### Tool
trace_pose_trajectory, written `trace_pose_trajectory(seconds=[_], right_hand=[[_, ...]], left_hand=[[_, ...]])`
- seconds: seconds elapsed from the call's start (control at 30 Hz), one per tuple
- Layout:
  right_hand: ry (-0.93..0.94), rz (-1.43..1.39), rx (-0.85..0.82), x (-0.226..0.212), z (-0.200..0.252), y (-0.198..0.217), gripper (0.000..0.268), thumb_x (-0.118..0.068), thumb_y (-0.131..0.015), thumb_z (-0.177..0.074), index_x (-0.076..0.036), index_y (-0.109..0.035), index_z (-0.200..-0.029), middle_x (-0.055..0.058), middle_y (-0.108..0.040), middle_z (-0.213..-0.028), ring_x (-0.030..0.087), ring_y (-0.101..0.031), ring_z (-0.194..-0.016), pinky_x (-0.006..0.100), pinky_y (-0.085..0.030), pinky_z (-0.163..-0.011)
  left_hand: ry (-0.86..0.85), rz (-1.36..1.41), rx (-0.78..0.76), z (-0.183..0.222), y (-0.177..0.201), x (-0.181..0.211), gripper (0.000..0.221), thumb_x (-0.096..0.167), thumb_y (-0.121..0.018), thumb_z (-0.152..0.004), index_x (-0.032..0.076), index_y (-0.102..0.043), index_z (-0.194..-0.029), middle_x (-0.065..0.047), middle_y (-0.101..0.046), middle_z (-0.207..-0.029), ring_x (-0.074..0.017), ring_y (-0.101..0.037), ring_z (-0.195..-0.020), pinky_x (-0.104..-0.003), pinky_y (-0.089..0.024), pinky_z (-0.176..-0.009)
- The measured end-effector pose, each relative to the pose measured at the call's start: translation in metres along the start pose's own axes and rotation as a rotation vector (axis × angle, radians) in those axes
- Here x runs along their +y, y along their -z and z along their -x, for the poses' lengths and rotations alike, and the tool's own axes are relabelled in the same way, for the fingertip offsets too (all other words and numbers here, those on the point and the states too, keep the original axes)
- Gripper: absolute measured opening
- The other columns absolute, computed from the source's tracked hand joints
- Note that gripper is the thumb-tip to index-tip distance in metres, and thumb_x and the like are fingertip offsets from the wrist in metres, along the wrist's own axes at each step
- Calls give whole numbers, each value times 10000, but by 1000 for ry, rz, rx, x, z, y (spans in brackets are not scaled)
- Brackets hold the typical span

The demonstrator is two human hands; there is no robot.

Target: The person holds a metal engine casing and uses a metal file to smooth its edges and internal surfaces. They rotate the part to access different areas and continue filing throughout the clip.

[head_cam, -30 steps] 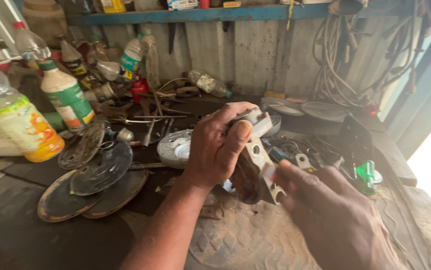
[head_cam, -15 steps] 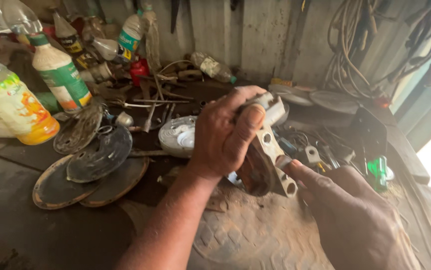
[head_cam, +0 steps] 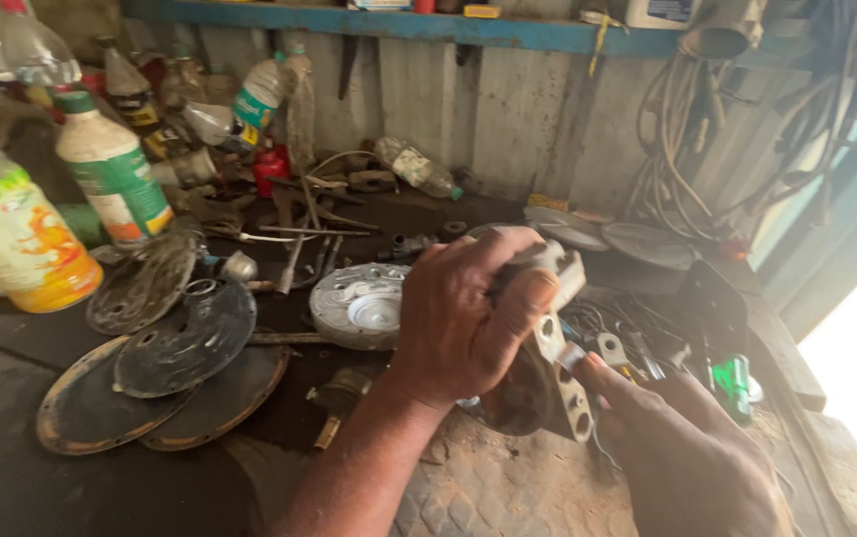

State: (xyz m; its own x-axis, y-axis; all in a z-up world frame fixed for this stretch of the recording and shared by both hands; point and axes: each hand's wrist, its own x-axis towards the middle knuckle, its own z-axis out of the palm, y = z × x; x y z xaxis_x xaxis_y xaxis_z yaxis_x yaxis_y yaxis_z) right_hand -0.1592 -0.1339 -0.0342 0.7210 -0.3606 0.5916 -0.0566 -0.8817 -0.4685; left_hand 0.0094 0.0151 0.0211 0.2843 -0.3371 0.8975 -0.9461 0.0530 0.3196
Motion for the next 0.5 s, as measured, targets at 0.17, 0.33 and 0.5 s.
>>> trace_pose_trajectory(seconds=[0.17, 0.33, 0.5], right_hand=[[-45, -119, 13, 1, 1, -1, 468, -155, -790, -828, -303, -785, -1272, -41, -692, -869, 95, -661, -784, 290, -547, -663], [-85, -113, 35, -9, -2, 3, 428, -149, -765, -797, -281, -779, -1203, -22, -712, -820, 121, -667, -742, 312, -551, -632], [-118, 57, -20, -13, -20, 10, 321, -265, -782, -875, -232, -758, -1194, 27, -678, -839, 179, -686, -693, 339, -548, -616]], left_hand=[[9, -34, -17, 0, -1, -1, 661, 637, -334, -1099, 70, -668, -1172, -62, -721, -870, -229, -724, -811, -375, -513, -752], [-9, -65, -11, -4, -6, 3, 657, 641, -316, -1090, 89, -669, -1137, -50, -711, -808, -216, -708, -710, -375, -502, -672], [-34, -29, 10, -10, -7, 6, 648, 654, -341, -1121, 97, -672, -1116, -43, -697, -808, -221, -724, -715, -364, -532, -666]])
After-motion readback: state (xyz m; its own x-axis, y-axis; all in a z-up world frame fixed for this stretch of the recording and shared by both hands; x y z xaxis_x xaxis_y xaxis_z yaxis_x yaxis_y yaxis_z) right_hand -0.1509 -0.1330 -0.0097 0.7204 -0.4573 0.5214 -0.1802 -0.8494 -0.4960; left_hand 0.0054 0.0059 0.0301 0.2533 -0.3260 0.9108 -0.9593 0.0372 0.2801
